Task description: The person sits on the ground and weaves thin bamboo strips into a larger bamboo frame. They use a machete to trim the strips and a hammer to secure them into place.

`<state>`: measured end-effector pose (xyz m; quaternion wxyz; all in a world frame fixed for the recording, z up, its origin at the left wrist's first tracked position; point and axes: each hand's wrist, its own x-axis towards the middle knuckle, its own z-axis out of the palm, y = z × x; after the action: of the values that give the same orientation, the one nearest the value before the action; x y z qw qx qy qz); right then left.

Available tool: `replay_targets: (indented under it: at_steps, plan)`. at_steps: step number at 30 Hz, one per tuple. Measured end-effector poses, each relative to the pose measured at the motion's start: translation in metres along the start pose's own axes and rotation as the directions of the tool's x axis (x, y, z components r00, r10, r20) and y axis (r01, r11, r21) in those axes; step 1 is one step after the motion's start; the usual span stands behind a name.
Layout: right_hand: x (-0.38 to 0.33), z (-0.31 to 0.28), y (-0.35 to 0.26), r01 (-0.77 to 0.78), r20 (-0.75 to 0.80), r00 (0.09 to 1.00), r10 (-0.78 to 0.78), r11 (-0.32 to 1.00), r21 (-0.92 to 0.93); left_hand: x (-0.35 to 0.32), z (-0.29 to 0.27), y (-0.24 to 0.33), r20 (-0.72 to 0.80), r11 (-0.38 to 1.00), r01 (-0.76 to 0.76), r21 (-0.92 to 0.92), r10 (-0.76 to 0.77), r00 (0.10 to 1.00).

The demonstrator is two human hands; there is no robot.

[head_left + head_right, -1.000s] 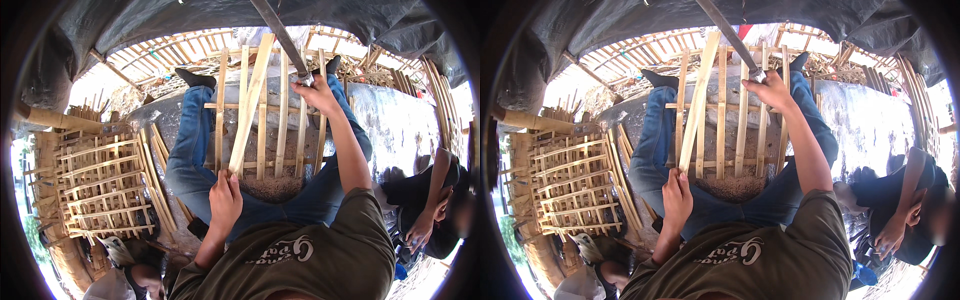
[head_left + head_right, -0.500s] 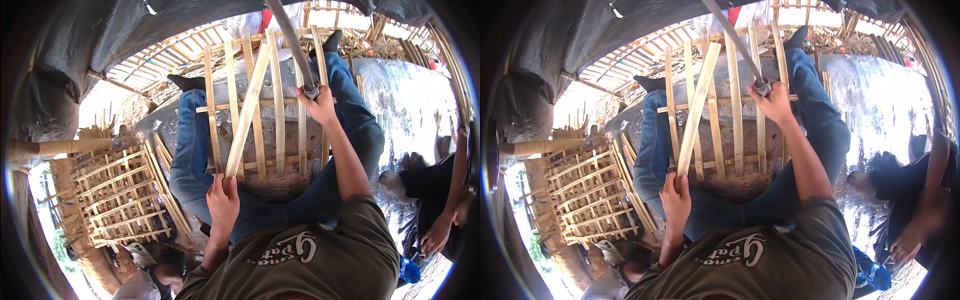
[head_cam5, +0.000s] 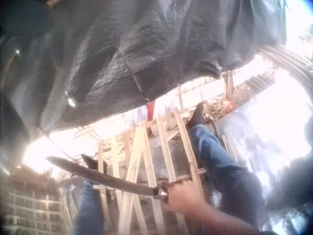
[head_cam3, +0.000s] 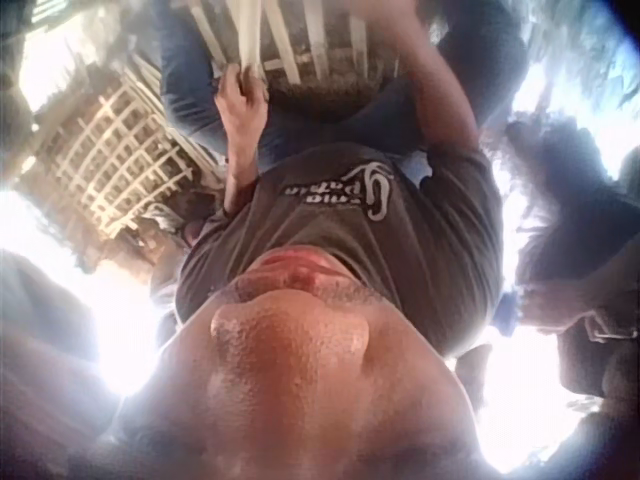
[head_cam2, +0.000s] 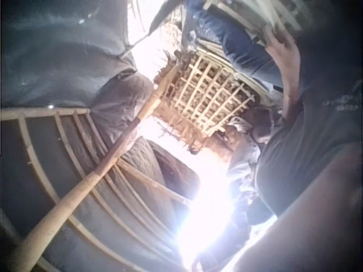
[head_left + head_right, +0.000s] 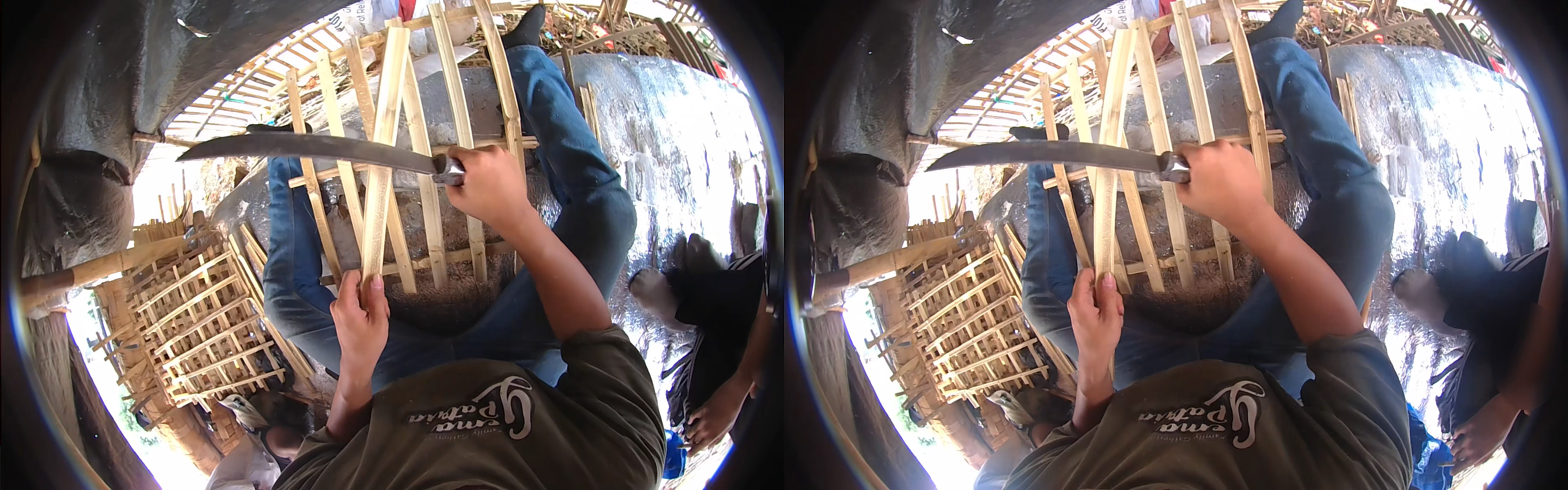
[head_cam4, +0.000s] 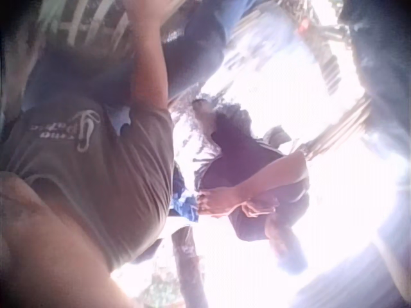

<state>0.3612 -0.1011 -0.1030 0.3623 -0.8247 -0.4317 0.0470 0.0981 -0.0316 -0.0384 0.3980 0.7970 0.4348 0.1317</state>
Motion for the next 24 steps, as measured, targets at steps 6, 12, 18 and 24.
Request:
replay_targets:
  at_steps: [6, 12, 18, 24]
  plan:
    - [0.003, -0.005, -0.004, -0.061, 0.097, 0.992, 0.079, 0.982, -0.176, -0.010, -0.008, 0.002, 0.063, 0.997, 0.028, 0.073, -0.032, 0.997]
    - [0.023, -0.015, 0.023, -0.138, -0.053, 0.990, 0.129, 0.959, -0.246, -0.044, -0.024, 0.003, 0.203, 0.982, 0.183, 0.038, -0.187, 0.961]
    - [0.009, -0.006, 0.002, 0.006, 0.035, 0.999, 0.003, 0.970, -0.243, -0.046, -0.039, -0.006, 0.201, 0.982, 0.178, 0.061, -0.186, 0.962]
    - [0.027, -0.007, 0.035, -0.229, -0.049, 0.973, 0.224, 0.947, -0.226, -0.062, -0.060, -0.018, 0.265, 0.978, 0.205, 0.047, -0.210, 0.941]
